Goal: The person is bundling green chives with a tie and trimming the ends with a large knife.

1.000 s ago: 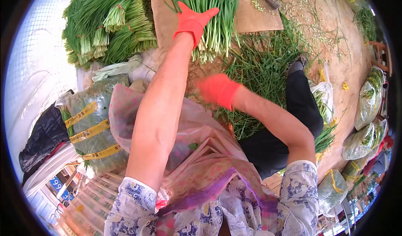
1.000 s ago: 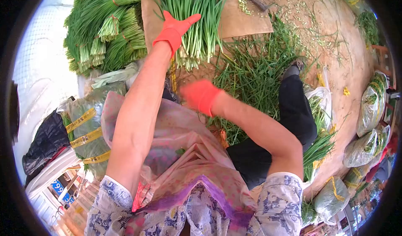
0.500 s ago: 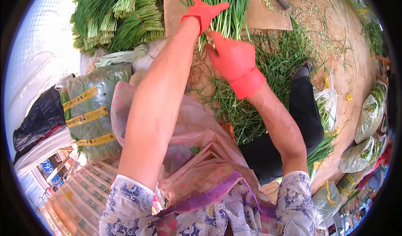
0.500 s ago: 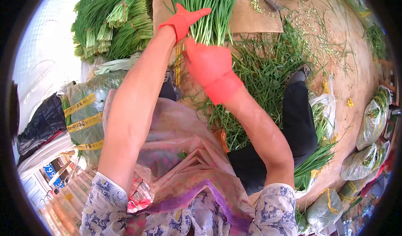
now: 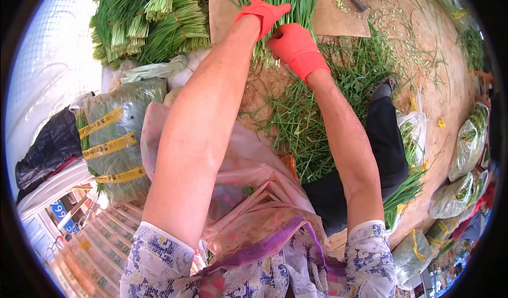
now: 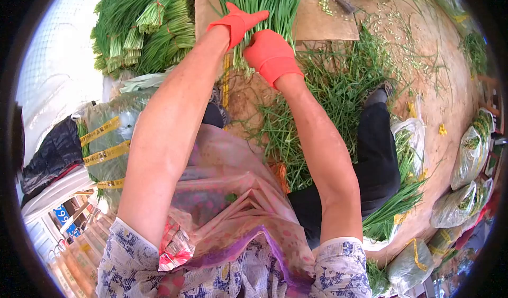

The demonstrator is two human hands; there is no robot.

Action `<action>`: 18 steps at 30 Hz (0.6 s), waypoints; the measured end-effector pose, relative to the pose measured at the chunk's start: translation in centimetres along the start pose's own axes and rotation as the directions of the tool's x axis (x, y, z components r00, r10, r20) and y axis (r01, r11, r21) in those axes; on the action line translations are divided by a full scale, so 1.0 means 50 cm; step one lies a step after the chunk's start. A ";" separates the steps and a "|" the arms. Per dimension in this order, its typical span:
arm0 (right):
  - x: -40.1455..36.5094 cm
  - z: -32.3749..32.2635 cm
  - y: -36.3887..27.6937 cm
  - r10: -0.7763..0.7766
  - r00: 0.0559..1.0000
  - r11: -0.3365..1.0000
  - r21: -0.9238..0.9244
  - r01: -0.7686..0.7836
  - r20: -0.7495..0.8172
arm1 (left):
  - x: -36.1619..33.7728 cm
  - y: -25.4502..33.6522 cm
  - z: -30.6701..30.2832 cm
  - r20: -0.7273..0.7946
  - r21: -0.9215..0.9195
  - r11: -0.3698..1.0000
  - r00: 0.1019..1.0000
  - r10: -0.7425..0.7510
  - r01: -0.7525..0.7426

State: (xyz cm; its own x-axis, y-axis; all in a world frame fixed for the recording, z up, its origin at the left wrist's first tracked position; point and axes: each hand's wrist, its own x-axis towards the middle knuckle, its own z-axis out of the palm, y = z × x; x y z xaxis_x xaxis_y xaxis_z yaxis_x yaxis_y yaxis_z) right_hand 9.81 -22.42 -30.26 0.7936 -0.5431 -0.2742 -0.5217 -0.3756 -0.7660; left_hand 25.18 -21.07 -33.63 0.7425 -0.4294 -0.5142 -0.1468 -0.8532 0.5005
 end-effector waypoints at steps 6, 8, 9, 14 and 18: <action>-0.042 -0.045 -0.010 0.099 0.993 0.782 0.612 -0.120 0.068 | -0.012 0.000 -0.004 0.012 -0.020 1.000 1.000 -0.009 0.009; -0.059 -0.045 -0.022 0.084 0.996 0.838 0.538 -0.092 0.039 | -0.001 0.000 0.004 -0.007 0.048 0.999 1.000 -0.002 0.002; -0.071 -0.043 -0.022 0.081 0.997 0.885 0.459 -0.076 0.007 | 0.001 -0.005 0.008 0.002 0.052 0.999 1.000 -0.004 0.004; -0.073 -0.016 -0.077 -0.102 0.995 0.919 -0.383 0.091 -0.009 | 0.022 -0.013 0.016 -0.036 0.023 1.000 0.999 0.014 -0.013; -0.029 0.026 -0.041 -0.062 0.997 0.927 -0.372 0.039 -0.050 | 0.028 -0.015 0.019 -0.046 0.031 0.999 0.999 0.007 -0.006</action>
State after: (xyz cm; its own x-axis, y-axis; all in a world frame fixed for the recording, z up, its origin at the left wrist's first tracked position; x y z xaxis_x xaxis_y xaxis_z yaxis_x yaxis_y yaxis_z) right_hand 10.12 -19.90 -29.04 0.8077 -0.5558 -0.1969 -0.5695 -0.6491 -0.5043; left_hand 25.71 -21.31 -35.37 0.7706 -0.4214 -0.4782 -0.1713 -0.8596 0.4814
